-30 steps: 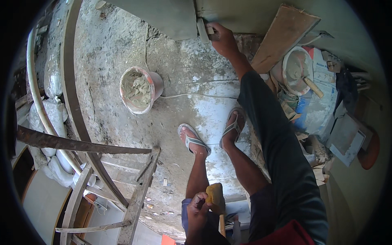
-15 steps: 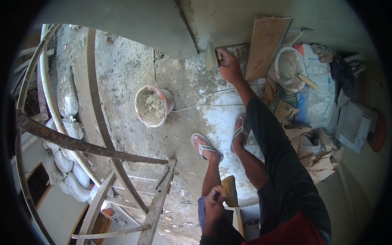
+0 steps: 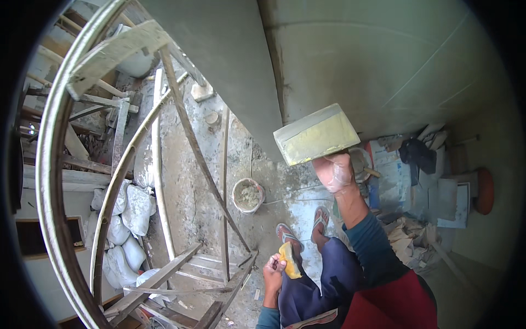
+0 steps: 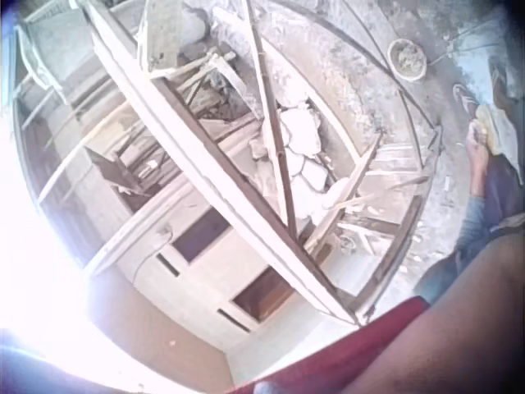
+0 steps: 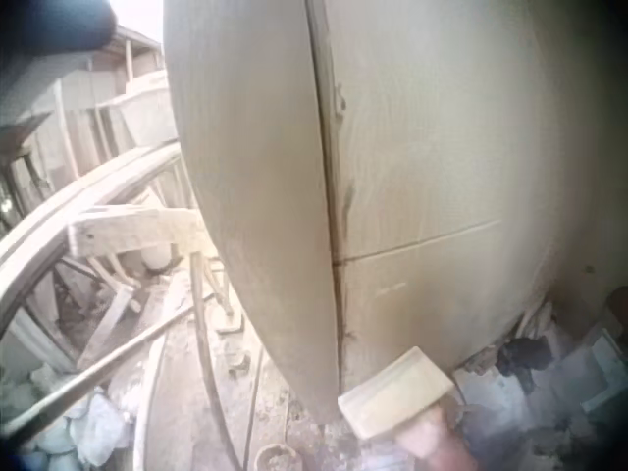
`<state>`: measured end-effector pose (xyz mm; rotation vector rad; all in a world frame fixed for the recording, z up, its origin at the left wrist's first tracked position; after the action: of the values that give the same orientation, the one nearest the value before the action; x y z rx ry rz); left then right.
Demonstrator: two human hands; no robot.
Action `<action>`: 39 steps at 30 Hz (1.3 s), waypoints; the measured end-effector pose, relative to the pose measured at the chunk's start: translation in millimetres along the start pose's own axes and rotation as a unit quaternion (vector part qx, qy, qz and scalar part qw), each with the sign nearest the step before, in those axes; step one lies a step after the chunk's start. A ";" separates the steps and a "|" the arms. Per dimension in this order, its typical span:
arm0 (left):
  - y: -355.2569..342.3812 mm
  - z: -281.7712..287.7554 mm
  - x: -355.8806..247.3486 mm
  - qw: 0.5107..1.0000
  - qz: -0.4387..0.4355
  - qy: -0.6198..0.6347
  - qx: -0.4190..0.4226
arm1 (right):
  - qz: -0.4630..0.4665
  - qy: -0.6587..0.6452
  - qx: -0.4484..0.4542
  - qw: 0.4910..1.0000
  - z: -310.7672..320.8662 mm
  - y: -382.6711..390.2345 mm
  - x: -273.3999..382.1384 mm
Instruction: The person applies plaster to a wall corner using a float and wipes the surface with a sponge.
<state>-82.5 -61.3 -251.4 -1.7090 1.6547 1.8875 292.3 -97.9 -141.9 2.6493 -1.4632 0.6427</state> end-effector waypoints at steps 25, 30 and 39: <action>4.1 81.4 -154.9 0.981 -0.194 -0.008 -0.019 | 0.567 0.616 0.175 0.518 -495.7 -155.4 181.9; -4.0 80.5 -172.1 0.980 -0.200 -0.010 -0.017 | 0.585 0.671 0.167 0.424 -521.3 -148.4 175.9; -19.4 84.6 -175.1 0.977 -0.214 -0.002 -0.016 | 0.586 0.764 0.144 0.227 -554.1 -133.0 148.2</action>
<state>-60.0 104.3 -150.1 -1.8821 1.1362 1.7127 285.9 -11.6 440.5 -0.6949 -1.6379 2.2864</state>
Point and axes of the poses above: each hand's wrist, its own y-axis away from the middle knuckle, its own z-axis out of the back of the hand, x = y × z, the point moved 3 cm from there along -y, towards the middle knuckle, and after that the axes turned 10 degrees about x, right-handed, at the moved point
